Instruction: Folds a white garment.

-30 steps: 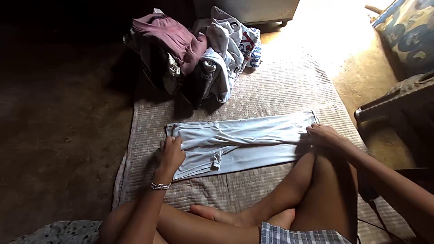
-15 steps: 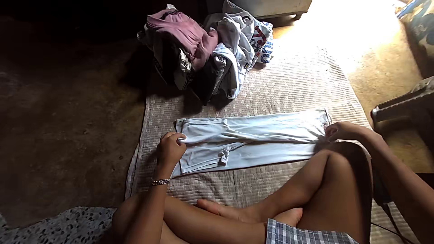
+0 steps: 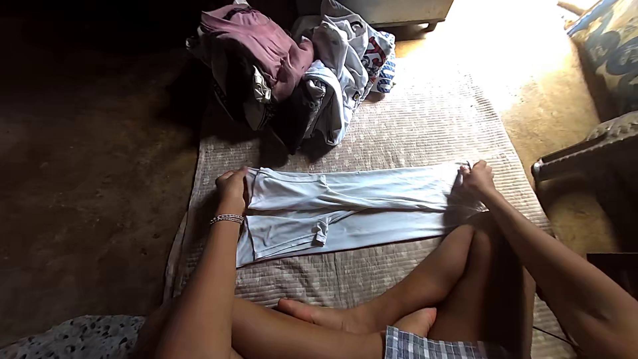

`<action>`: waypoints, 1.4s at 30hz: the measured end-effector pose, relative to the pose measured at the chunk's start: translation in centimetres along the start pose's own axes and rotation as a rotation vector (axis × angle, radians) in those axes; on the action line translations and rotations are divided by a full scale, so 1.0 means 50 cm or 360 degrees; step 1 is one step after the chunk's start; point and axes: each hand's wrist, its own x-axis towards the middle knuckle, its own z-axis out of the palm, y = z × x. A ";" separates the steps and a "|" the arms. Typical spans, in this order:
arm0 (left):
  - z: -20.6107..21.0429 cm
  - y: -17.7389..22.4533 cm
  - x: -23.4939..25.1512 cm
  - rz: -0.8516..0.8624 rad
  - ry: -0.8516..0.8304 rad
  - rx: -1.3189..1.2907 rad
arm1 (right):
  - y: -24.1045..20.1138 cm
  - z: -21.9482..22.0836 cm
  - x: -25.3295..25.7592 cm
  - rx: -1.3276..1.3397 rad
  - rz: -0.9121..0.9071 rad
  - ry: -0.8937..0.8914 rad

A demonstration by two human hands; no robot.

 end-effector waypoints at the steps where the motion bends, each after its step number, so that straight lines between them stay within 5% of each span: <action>1: 0.003 -0.001 0.007 -0.0067 0.0017 -0.0147 | -0.004 0.006 -0.004 -0.0035 0.0004 0.0008; 11: 0.018 -0.026 0.013 -0.0033 0.0121 -0.0009 | -0.017 -0.014 0.023 0.0301 0.0182 0.0198; 18: -0.064 -0.049 -0.024 0.0370 -0.0613 0.0189 | -0.013 -0.009 -0.002 0.0240 0.0188 0.0173; 23: -0.079 -0.046 0.000 0.0617 -0.0885 0.0376 | -0.011 -0.011 -0.107 0.0143 -0.0781 0.0135; 26: -0.092 -0.043 -0.010 0.0555 -0.0907 0.0416 | -0.006 0.006 -0.183 0.0231 -0.1408 -0.0122; 29: -0.095 -0.037 -0.021 0.0532 -0.0803 0.0582 | -0.049 0.056 -0.295 0.0302 -0.1732 -0.0541; 33: -0.057 0.022 -0.129 0.0672 -0.0179 0.1234 | -0.174 0.144 -0.388 0.0099 -0.2063 -0.0731; 37: -0.021 0.006 -0.226 0.0850 -0.1000 0.1717 | -0.268 0.215 -0.387 -0.0184 -0.2151 -0.0652; 42: -0.019 -0.014 -0.248 0.0932 -0.1169 0.2143 | -0.330 0.191 -0.419 -0.0846 -0.1886 -0.0685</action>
